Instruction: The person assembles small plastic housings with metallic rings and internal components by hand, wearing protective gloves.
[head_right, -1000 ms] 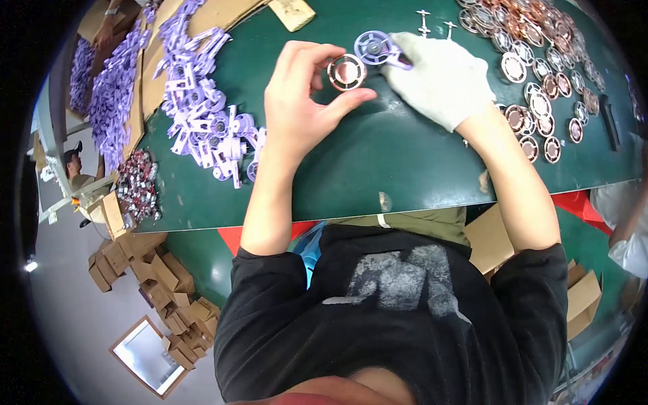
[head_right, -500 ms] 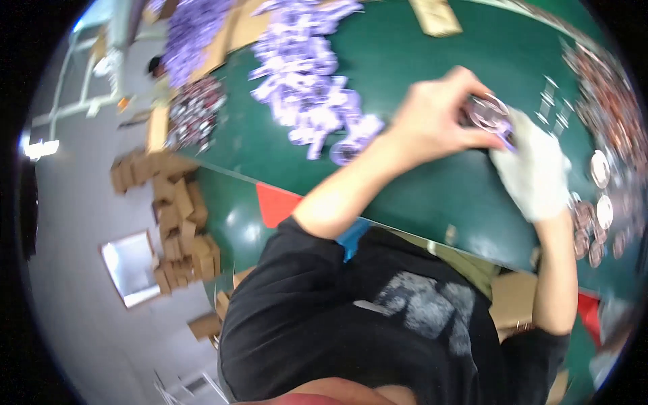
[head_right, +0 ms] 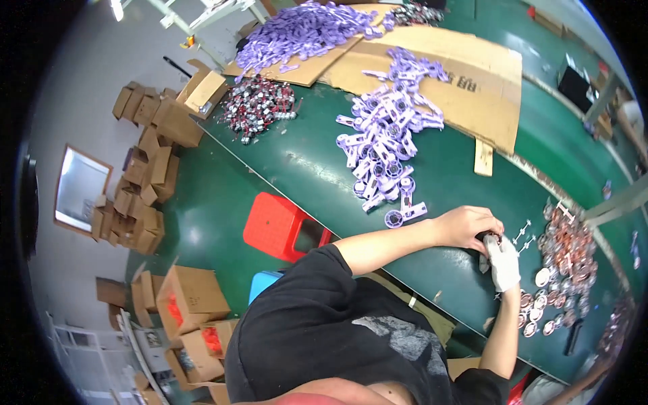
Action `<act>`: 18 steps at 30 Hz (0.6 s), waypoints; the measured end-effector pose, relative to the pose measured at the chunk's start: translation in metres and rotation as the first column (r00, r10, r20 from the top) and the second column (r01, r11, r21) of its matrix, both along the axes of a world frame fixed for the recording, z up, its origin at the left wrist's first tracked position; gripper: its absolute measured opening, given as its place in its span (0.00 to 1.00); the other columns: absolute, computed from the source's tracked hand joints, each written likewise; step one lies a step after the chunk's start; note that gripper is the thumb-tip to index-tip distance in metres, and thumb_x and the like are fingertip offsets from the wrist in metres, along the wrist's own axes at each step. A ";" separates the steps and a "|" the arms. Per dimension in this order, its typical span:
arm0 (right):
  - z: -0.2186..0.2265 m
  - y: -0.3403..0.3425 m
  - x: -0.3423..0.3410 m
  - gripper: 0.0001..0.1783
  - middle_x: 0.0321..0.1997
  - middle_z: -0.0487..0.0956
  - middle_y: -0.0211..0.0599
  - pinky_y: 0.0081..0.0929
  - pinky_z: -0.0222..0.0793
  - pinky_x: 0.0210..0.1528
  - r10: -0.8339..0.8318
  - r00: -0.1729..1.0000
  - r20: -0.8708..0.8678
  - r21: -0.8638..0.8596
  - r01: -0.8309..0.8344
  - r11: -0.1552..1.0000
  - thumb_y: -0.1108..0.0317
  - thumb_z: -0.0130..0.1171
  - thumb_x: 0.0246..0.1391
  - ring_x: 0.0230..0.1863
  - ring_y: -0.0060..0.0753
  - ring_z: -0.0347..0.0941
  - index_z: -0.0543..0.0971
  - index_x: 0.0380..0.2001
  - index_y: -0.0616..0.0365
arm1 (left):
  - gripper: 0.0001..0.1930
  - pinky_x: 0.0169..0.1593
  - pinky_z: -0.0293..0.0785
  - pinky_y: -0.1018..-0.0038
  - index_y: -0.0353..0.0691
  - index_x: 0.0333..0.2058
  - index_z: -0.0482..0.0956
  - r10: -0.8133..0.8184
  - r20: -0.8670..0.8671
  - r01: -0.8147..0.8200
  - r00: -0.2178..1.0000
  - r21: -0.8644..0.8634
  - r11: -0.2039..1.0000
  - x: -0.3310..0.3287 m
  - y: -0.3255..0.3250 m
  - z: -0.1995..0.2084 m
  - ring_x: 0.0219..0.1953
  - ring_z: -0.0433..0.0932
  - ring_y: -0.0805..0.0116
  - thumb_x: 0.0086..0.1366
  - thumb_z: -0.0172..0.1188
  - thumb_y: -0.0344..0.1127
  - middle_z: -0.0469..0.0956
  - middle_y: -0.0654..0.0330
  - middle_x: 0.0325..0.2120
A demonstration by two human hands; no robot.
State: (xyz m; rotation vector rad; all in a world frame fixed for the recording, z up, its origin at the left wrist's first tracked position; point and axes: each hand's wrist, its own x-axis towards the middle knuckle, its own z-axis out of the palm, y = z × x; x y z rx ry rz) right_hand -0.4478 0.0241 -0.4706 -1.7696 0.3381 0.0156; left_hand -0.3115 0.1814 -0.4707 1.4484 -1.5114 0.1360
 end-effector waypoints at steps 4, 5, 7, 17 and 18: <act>0.012 0.009 0.004 0.19 0.17 0.69 0.24 0.20 0.56 0.15 -0.082 0.997 0.005 0.030 0.082 0.996 0.51 0.54 0.68 0.13 0.18 0.63 0.75 0.32 0.56 | 0.33 0.52 0.77 0.63 0.38 0.54 0.74 -0.029 -0.250 0.056 0.968 0.104 0.993 -0.008 0.000 0.003 0.45 0.82 0.52 0.50 0.75 0.39 0.83 0.51 0.43; 0.017 0.014 0.006 0.20 0.17 0.69 0.23 0.19 0.55 0.15 -0.099 0.995 0.004 0.032 0.098 0.995 0.50 0.54 0.68 0.13 0.17 0.62 0.75 0.32 0.55 | 0.33 0.53 0.77 0.65 0.38 0.55 0.74 -0.057 -0.344 0.101 0.937 0.113 0.988 -0.008 0.001 -0.001 0.46 0.82 0.53 0.50 0.75 0.40 0.83 0.50 0.43; 0.009 0.008 0.007 0.20 0.17 0.69 0.23 0.18 0.54 0.15 -0.104 0.994 0.025 0.006 0.104 0.995 0.49 0.54 0.68 0.14 0.16 0.62 0.76 0.34 0.55 | 0.26 0.52 0.77 0.69 0.36 0.54 0.77 -0.135 -0.496 0.178 0.858 0.041 0.983 -0.011 0.001 0.007 0.45 0.83 0.60 0.58 0.71 0.39 0.84 0.51 0.42; -0.025 0.001 0.017 0.13 0.19 0.70 0.21 0.19 0.52 0.17 -0.120 0.964 0.236 -0.117 0.150 0.982 0.57 0.53 0.70 0.16 0.15 0.61 0.79 0.39 0.55 | 0.10 0.49 0.78 0.73 0.33 0.40 0.86 -0.149 -0.800 0.134 0.582 -0.086 0.987 -0.015 -0.020 0.000 0.41 0.83 0.71 0.66 0.64 0.35 0.87 0.56 0.37; -0.027 0.000 0.020 0.13 0.19 0.71 0.21 0.19 0.53 0.17 -0.135 0.974 0.180 -0.108 0.156 0.982 0.58 0.52 0.71 0.16 0.16 0.61 0.78 0.40 0.54 | 0.11 0.49 0.78 0.73 0.33 0.41 0.86 -0.155 -0.809 0.152 0.567 -0.082 0.985 -0.011 -0.019 0.000 0.41 0.83 0.71 0.66 0.64 0.35 0.87 0.56 0.38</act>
